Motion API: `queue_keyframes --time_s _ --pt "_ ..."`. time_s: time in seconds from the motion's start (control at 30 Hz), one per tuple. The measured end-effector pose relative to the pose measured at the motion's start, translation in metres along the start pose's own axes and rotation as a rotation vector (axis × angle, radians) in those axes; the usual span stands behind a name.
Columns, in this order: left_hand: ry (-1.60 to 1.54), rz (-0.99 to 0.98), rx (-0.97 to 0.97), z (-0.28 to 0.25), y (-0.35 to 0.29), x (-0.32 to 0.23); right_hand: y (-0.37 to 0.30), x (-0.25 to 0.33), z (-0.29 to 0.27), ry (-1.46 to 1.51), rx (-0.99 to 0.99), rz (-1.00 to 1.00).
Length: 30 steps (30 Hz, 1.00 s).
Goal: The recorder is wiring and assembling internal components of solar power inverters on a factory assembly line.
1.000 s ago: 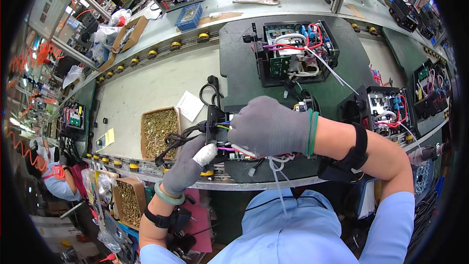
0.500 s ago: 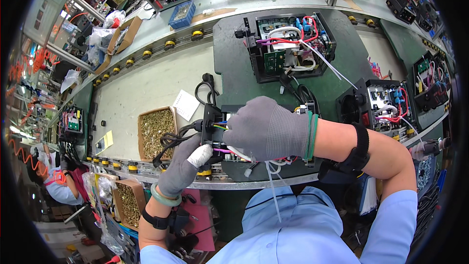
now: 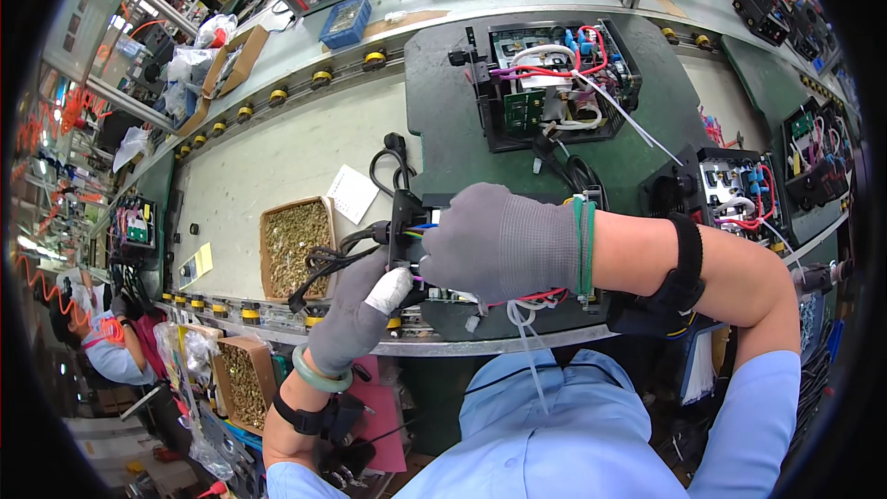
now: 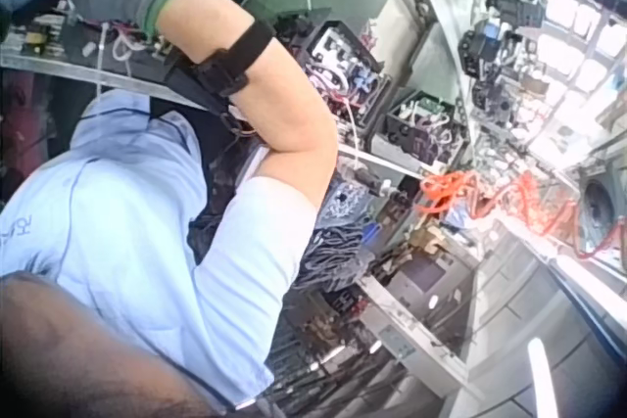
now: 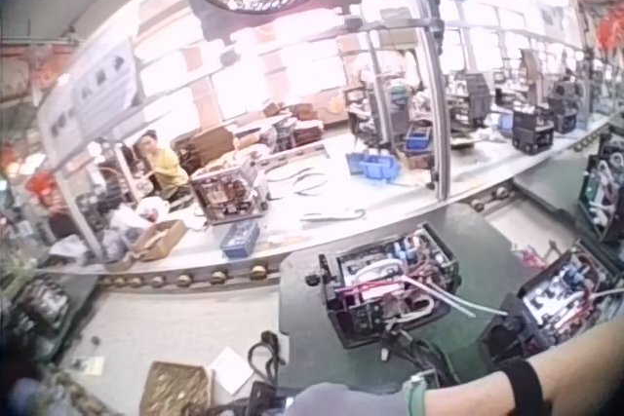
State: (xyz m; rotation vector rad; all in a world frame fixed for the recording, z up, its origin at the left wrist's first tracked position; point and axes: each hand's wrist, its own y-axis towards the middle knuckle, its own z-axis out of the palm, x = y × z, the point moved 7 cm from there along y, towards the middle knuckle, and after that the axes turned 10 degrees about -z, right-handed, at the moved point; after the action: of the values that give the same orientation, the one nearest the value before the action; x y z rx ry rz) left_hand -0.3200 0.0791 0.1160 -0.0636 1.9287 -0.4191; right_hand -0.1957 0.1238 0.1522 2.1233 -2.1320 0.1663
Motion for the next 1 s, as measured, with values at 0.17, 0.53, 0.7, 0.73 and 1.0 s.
queue_keyframes --time_s 0.17,0.53,0.7,0.73,1.0 --pt "0.191 0.031 -0.024 -0.002 0.004 -0.004 0.004 -0.001 0.003 -0.029 -0.01 -0.024" --pt "0.151 -0.078 -0.041 -0.007 -0.005 0.005 -0.038 -0.017 -0.014 0.558 -0.439 0.17" --pt "0.14 0.017 -0.159 -0.009 -0.006 0.004 -0.031 -0.02 -0.015 0.712 -0.513 0.484" --pt "0.141 -0.007 -0.137 -0.007 -0.007 0.003 -0.033 -0.018 -0.012 0.706 -0.508 0.474" --pt "0.184 -0.061 -0.147 -0.008 -0.008 0.004 -0.047 -0.003 -0.019 0.423 -0.495 0.194"
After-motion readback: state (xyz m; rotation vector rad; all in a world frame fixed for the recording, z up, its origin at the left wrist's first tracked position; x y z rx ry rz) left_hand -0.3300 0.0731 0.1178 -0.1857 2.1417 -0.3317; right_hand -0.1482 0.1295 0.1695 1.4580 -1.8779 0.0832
